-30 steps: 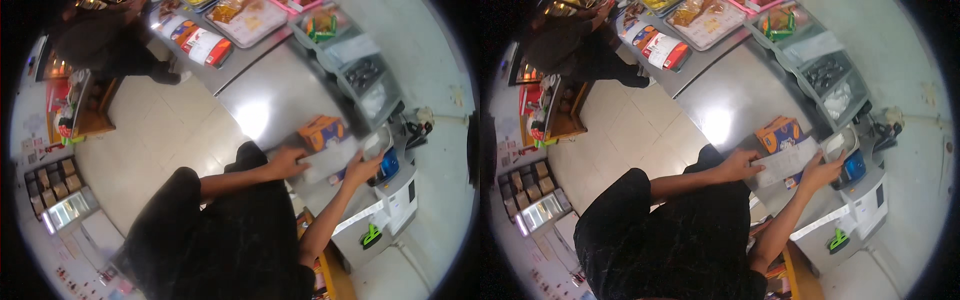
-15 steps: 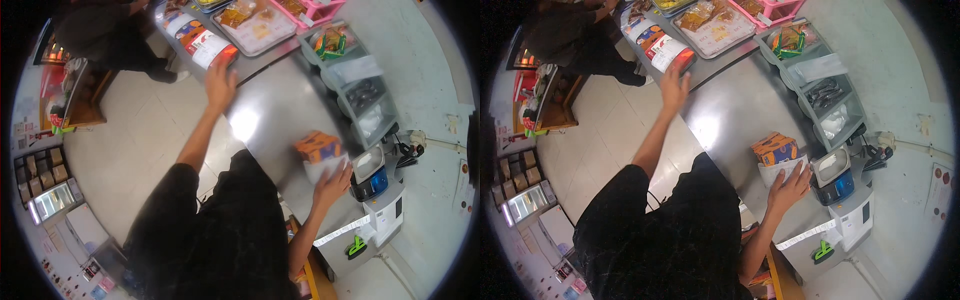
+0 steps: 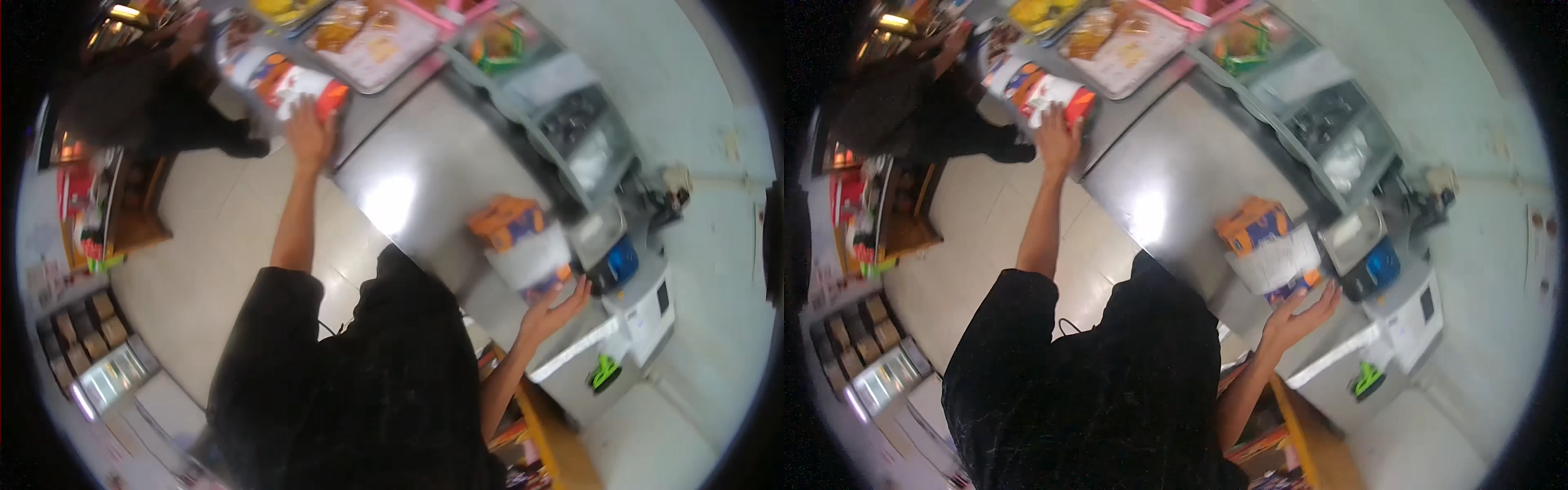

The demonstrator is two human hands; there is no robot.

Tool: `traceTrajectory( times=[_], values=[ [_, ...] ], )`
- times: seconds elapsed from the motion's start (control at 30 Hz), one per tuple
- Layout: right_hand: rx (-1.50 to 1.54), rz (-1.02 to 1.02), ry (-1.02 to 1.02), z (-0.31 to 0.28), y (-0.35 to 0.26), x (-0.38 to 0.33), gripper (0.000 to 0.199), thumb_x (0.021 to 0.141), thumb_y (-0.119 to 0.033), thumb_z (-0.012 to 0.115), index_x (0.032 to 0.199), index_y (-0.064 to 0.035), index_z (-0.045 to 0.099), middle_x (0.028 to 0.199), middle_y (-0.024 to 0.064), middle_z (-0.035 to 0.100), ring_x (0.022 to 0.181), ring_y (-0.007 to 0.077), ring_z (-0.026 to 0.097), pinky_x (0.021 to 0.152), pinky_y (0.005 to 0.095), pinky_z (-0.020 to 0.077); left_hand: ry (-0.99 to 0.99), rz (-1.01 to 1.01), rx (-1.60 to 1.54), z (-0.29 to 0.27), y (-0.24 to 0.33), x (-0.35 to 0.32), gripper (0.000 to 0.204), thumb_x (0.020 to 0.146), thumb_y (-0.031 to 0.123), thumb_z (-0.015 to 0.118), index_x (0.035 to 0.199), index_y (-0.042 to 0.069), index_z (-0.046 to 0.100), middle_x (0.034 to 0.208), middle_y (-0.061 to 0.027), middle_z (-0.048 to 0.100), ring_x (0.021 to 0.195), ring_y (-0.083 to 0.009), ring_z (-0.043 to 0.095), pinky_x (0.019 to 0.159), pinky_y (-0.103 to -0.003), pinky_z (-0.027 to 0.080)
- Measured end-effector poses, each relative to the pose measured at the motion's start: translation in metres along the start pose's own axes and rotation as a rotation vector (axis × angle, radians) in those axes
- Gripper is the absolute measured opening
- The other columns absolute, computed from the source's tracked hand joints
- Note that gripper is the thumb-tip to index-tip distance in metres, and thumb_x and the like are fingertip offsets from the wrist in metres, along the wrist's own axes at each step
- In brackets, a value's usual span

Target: The person packs a small plastic container of food and a box of snacks into a clear plastic bag. They seal the bag and place it on a wooden counter. The person then picks up a second box of snacks, places it into another clear plastic bag, and seals it. Finally, they place the second bag on the counter next to the first one.

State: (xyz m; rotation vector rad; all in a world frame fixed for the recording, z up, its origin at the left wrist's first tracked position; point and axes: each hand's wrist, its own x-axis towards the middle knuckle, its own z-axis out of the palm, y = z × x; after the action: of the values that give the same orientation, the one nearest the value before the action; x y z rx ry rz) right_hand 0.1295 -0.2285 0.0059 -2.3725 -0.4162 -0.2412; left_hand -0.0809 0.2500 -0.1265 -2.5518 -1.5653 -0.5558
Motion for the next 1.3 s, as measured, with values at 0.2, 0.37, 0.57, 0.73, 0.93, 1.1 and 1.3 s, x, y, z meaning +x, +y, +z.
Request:
traceTrajectory(
  times=[0.2, 0.37, 0.57, 0.73, 0.93, 1.1, 1.3],
  values=[
    [0.947, 0.857, -0.13, 0.015, 0.071, -0.029, 0.064, 0.099, -0.053, 0.036, 0.146, -0.0084, 0.03, 0.135, 0.0151, 0.046, 0.12, 0.0256, 0.049, 0.101, 0.0401, 0.0405, 0.189, 0.091, 0.061, -0.019, 0.021, 0.006, 0.065, 0.094, 0.045, 0.051, 0.139, 0.0, 0.043, 0.15, -0.0197, 0.033, 0.136, -0.04, 0.035, 0.11, -0.048, 0.029],
    [1.355, 0.912, -0.251, 0.049, 0.07, -0.017, 0.047, 0.097, -0.053, 0.043, 0.119, -0.012, 0.049, 0.091, 0.0038, 0.06, 0.076, 0.0168, 0.062, 0.07, 0.0332, 0.0529, 0.256, 0.244, -0.379, -0.047, 0.068, -0.043, 0.05, 0.094, 0.031, 0.057, 0.129, -0.004, 0.051, 0.138, -0.0283, 0.043, 0.127, -0.044, 0.041, 0.106, -0.05, 0.033],
    [1.242, 0.673, -0.381, 0.093, 0.035, 0.002, 0.055, 0.1, -0.052, 0.037, 0.13, -0.007, 0.046, 0.103, 0.0049, 0.058, 0.094, 0.0137, 0.06, 0.081, 0.0323, 0.0524, -0.083, 0.236, -0.555, -0.05, 0.109, -0.176, 0.047, 0.094, 0.025, 0.057, 0.129, -0.005, 0.048, 0.133, -0.0273, 0.043, 0.123, -0.0421, 0.042, 0.105, -0.049, 0.033],
    [1.176, 0.506, -0.357, 0.101, 0.015, 0.002, 0.058, 0.101, -0.053, 0.031, 0.134, -0.0069, 0.047, 0.113, 0.0087, 0.06, 0.098, 0.016, 0.061, 0.082, 0.0312, 0.0504, -0.29, 0.358, -0.647, -0.051, 0.128, -0.238, 0.045, 0.098, 0.023, 0.049, 0.13, -0.008, 0.042, 0.129, -0.0268, 0.044, 0.113, -0.0374, 0.048, 0.094, -0.044, 0.042],
    [0.958, 0.571, -0.457, -0.024, 0.136, -0.024, 0.053, 0.1, -0.043, 0.041, 0.094, 0.0013, 0.07, 0.09, 0.013, 0.07, 0.086, 0.0214, 0.066, 0.082, 0.0357, 0.05, -0.718, 0.079, -1.014, -0.064, 0.158, -0.282, 0.023, 0.099, 0.017, 0.049, 0.108, -0.002, 0.058, 0.098, -0.0122, 0.059, 0.089, -0.0206, 0.058, 0.081, -0.032, 0.047],
    [0.002, 0.761, 0.393, -0.172, 0.33, -0.008, 0.023, 0.091, -0.016, 0.05, 0.087, 0.0021, 0.064, 0.084, 0.0199, 0.064, 0.081, 0.0375, 0.062, 0.074, 0.0449, 0.0476, -0.627, 0.331, -0.967, -0.113, 0.273, -0.347, 0.017, 0.094, 0.019, 0.06, 0.1, 0.003, 0.059, 0.085, -0.0052, 0.058, 0.079, -0.0148, 0.055, 0.073, -0.03, 0.047],
    [-0.212, -0.064, 0.329, -0.206, 0.465, 0.07, 0.014, 0.086, -0.009, 0.051, 0.09, -0.0011, 0.062, 0.098, 0.0169, 0.062, 0.083, 0.0365, 0.065, 0.077, 0.046, 0.0527, -0.987, 0.858, -1.108, -0.173, 0.481, -0.438, 0.025, 0.085, 0.003, 0.062, 0.109, 0.003, 0.056, 0.108, -0.0134, 0.054, 0.096, -0.0234, 0.058, 0.083, -0.033, 0.047]
  ],
)
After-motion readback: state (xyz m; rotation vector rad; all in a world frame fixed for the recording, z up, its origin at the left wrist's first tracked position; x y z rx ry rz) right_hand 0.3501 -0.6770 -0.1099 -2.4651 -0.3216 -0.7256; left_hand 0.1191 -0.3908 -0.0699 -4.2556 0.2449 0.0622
